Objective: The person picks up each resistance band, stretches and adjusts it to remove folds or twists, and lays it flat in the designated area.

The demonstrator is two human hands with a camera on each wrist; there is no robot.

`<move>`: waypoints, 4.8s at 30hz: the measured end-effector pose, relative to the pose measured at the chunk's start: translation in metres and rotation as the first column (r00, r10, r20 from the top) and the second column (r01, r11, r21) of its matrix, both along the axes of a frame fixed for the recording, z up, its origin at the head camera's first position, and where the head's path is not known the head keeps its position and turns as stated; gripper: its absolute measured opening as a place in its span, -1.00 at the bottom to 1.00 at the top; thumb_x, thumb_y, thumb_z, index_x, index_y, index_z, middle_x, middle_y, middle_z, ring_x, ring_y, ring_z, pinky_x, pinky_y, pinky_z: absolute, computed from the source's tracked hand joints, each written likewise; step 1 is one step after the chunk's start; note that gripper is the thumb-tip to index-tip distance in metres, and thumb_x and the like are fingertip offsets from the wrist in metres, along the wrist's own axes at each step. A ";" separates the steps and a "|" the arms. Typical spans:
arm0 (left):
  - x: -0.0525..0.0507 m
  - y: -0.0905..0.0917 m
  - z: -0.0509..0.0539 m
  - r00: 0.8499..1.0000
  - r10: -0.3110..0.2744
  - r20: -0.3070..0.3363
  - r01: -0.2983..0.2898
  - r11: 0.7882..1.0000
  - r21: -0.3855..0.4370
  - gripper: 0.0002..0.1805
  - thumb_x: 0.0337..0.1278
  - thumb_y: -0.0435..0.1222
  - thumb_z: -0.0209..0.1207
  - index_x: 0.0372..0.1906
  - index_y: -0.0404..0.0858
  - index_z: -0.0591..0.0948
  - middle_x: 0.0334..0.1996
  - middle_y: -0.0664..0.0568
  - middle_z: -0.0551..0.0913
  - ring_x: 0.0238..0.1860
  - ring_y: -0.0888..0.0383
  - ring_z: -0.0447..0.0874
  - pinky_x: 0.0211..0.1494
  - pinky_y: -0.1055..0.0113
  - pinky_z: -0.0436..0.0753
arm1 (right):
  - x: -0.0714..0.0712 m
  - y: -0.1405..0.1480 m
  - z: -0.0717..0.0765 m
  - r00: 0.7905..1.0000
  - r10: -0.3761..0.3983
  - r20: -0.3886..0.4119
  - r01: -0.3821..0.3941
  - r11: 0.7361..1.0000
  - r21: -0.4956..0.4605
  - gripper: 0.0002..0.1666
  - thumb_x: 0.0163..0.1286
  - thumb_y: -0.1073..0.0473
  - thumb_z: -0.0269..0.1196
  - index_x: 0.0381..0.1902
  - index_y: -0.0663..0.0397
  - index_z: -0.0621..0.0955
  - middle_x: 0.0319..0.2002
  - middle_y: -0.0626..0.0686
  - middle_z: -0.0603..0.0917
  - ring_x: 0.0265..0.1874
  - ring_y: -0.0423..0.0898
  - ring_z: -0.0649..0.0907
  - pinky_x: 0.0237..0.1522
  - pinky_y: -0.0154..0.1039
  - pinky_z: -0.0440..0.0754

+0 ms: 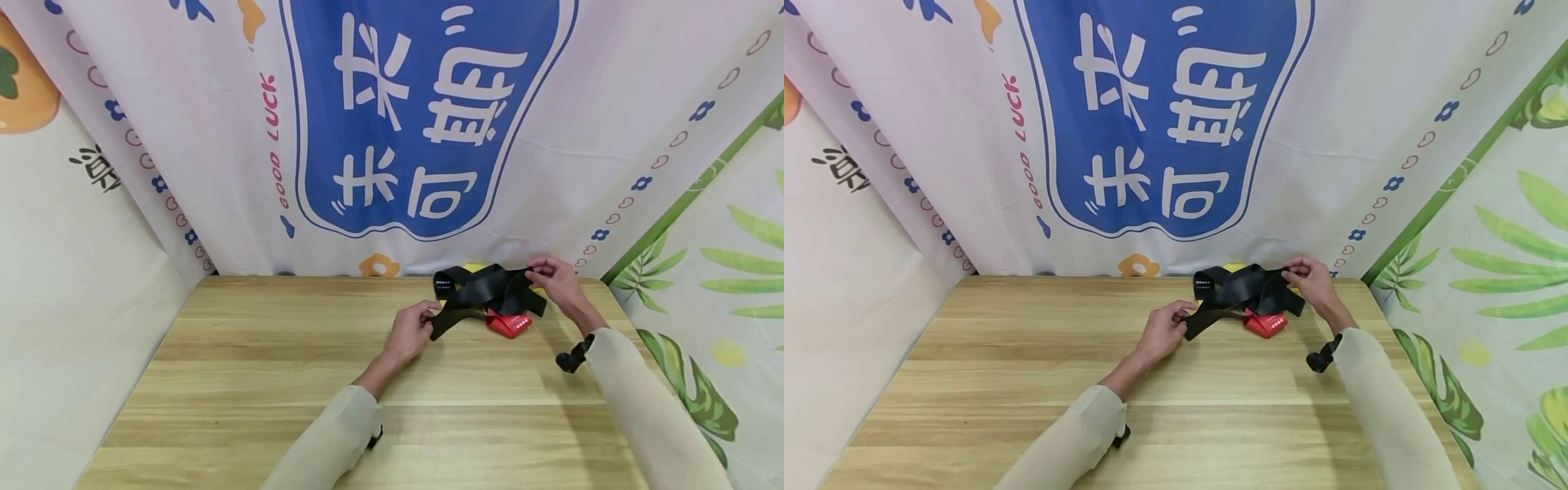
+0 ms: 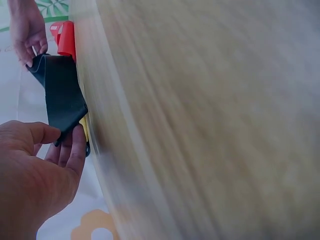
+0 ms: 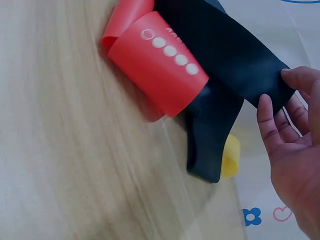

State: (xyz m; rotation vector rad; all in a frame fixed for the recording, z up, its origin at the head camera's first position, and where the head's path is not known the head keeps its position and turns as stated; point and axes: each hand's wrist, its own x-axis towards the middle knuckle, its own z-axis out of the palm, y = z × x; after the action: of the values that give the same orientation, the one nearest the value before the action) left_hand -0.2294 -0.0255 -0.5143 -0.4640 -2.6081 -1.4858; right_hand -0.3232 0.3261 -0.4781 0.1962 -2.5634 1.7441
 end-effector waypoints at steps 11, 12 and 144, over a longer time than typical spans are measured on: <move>-0.002 0.000 -0.001 0.999 -0.032 -0.013 0.031 0.997 -0.067 -0.59 0.25 -0.69 0.14 0.01 -0.26 0.77 0.04 -0.12 0.80 -0.17 0.11 0.73 -0.06 0.29 0.71 | 0.004 0.005 -0.015 0.999 -0.047 -0.012 0.047 0.998 -0.037 -0.68 0.50 0.41 0.30 0.09 0.45 0.46 -0.29 -0.18 0.73 -0.31 -0.28 0.73 -0.22 -0.31 0.79; -0.002 0.000 -0.001 0.999 -0.042 -0.011 0.041 0.996 -0.084 -0.60 0.27 -0.67 0.14 0.01 -0.26 0.78 0.10 -0.12 0.78 -0.29 0.15 0.68 -0.14 0.34 0.68 | 0.004 0.005 -0.015 0.999 -0.048 -0.017 0.047 0.998 -0.035 -0.68 0.50 0.41 0.30 0.08 0.46 0.47 -0.30 -0.19 0.73 -0.31 -0.28 0.73 -0.22 -0.31 0.79; 0.127 -0.201 0.028 0.947 -0.030 0.319 0.006 0.997 0.075 -0.71 0.24 -0.39 0.44 0.05 -0.33 0.79 -0.22 -0.10 0.81 -0.40 0.22 0.70 -0.37 0.40 0.65 | 0.052 -0.149 0.004 0.923 0.380 -0.063 -0.380 0.925 0.000 -0.52 0.36 0.43 0.43 0.23 0.32 0.66 0.22 0.20 0.69 0.06 0.03 0.64 0.07 -0.30 0.68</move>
State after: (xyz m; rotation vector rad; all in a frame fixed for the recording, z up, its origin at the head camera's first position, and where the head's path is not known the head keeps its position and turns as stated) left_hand -0.1028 -0.2269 -0.4862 -0.2573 -2.7776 -1.7902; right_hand -0.2707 0.1771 -0.4736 0.7840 -2.6003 1.8274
